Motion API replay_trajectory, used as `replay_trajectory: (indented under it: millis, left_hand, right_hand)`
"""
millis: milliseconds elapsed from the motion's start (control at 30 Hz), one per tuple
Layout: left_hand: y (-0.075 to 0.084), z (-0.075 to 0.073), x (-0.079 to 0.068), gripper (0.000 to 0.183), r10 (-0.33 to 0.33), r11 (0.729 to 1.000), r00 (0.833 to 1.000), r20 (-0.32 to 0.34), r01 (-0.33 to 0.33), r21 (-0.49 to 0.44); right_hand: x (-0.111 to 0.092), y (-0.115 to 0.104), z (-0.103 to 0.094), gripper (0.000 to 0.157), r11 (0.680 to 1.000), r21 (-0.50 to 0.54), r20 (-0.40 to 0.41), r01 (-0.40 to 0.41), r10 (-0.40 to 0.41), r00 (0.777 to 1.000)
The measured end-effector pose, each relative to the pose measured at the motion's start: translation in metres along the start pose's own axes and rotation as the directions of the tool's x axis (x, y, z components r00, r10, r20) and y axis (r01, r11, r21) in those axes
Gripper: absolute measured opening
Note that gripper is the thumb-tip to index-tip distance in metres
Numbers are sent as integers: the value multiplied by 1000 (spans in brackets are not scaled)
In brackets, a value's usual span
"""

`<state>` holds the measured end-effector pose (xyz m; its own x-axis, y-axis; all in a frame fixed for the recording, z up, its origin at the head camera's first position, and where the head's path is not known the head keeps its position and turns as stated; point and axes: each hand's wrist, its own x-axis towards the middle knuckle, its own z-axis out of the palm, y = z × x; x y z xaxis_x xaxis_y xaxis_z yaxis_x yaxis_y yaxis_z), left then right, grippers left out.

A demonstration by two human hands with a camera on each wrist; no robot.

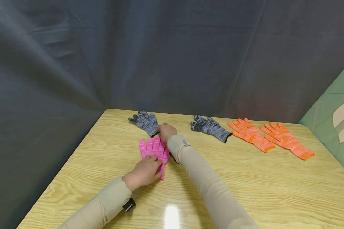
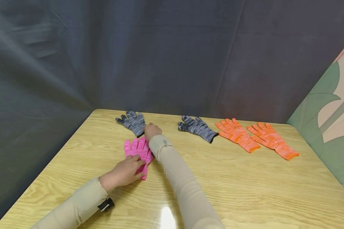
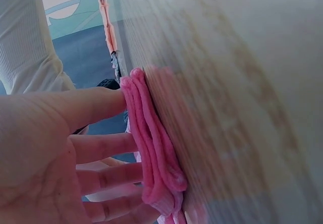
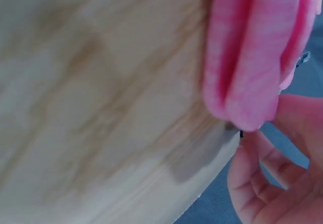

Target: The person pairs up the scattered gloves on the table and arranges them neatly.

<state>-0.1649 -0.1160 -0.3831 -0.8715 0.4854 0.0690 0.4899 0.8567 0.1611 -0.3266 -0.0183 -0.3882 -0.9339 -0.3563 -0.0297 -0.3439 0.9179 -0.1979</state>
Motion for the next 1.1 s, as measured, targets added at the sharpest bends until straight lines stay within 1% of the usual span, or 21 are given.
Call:
replay_trajectory:
  millis: [133,233,300,467,700,867,933,1033,1100]
  left_hand:
    - [0,-1,0,33,-1,1000,1000,8,1,-4]
    - [0,-1,-1,33,-3,1000,1000,7,3,-4]
    - [0,-1,-1,33,-4,1000,1000,5,4,-4]
    - [0,-1,-1,32,-4,1000,1000,4,4,-5]
    - [0,-1,1,34,-5,1000,1000,21,4,9]
    - [0,-2,1,35,-10,1000,1000,26,10,9]
    - [0,-2,1,35,-14,1000,1000,26,14,10]
    - [0,-1,0,36,-17,1000,1000,25,17,11]
    - [0,-1,0,36,-18,1000,1000,24,18,14]
  right_hand:
    - [3,3,2,14,999,-31,-4,-26,26,1000]
    - [4,4,3,10,999,-39,-2,-39,39,999]
    - [5,4,4,12,999,-32,1,-42,42,999]
    - [4,3,3,26,999,-18,10,-40,40,999]
    - [6,5,3,22,998,-40,0,-50,50,999]
    - [11,7,4,22,996,-61,10,-60,60,998]
    - [12,8,4,23,997,-63,7,-51,52,999]
    - [11,10,5,21,998,-49,-23,-36,34,999]
    - [10,12,4,20,999,-34,-59,-23,21,998]
